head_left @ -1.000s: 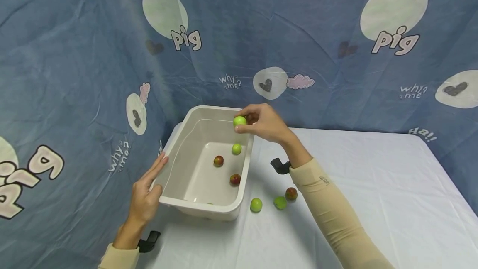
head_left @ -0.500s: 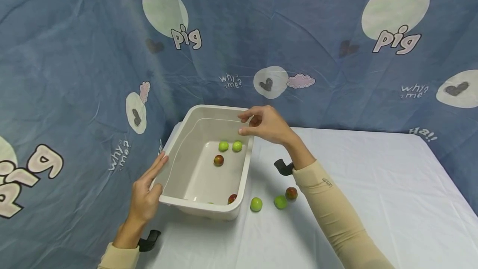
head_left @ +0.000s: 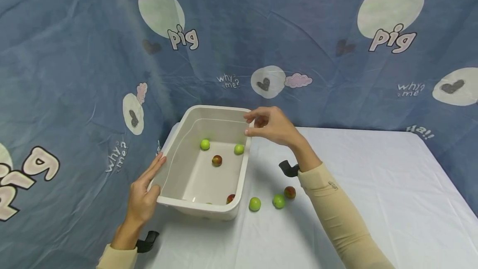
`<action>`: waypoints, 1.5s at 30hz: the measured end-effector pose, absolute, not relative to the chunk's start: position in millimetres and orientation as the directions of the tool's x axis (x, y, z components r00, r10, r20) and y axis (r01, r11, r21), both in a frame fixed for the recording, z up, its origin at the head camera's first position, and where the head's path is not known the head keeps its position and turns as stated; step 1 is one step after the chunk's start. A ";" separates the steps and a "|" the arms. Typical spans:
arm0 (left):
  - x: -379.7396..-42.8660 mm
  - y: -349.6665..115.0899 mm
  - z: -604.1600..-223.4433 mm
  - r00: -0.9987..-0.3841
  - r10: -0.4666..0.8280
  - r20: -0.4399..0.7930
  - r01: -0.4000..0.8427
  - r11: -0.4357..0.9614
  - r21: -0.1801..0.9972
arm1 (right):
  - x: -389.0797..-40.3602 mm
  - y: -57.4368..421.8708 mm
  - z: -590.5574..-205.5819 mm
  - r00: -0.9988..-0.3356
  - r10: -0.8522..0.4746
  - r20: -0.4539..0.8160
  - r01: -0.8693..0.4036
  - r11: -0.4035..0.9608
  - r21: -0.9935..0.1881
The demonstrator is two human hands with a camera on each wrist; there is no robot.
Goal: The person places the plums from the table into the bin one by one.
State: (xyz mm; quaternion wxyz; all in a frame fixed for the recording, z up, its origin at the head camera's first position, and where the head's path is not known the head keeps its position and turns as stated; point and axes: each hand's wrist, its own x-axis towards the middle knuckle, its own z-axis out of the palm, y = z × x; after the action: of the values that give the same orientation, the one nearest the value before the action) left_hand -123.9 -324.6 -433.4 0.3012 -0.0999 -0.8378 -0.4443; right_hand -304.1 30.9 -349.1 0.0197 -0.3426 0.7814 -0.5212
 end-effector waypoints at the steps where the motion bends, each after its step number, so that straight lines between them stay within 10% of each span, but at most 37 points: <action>1: -123.8 -324.6 -433.3 -0.802 -0.098 0.589 0.431 0.587 0.685 | -303.8 32.9 -349.9 -0.768 -0.552 0.325 -0.509 0.219 -0.832; 45: -120.5 -318.6 -429.6 -0.823 -0.128 0.554 0.397 0.568 0.721 | -269.1 133.7 -404.1 -0.871 -0.413 0.267 -0.375 0.209 -0.903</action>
State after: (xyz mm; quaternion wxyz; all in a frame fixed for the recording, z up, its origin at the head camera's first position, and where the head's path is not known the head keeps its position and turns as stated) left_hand -120.5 -318.6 -429.6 0.2866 -0.0804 -0.8378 -0.4577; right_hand -269.1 133.7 -404.1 0.0162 -0.2535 0.7773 -0.5755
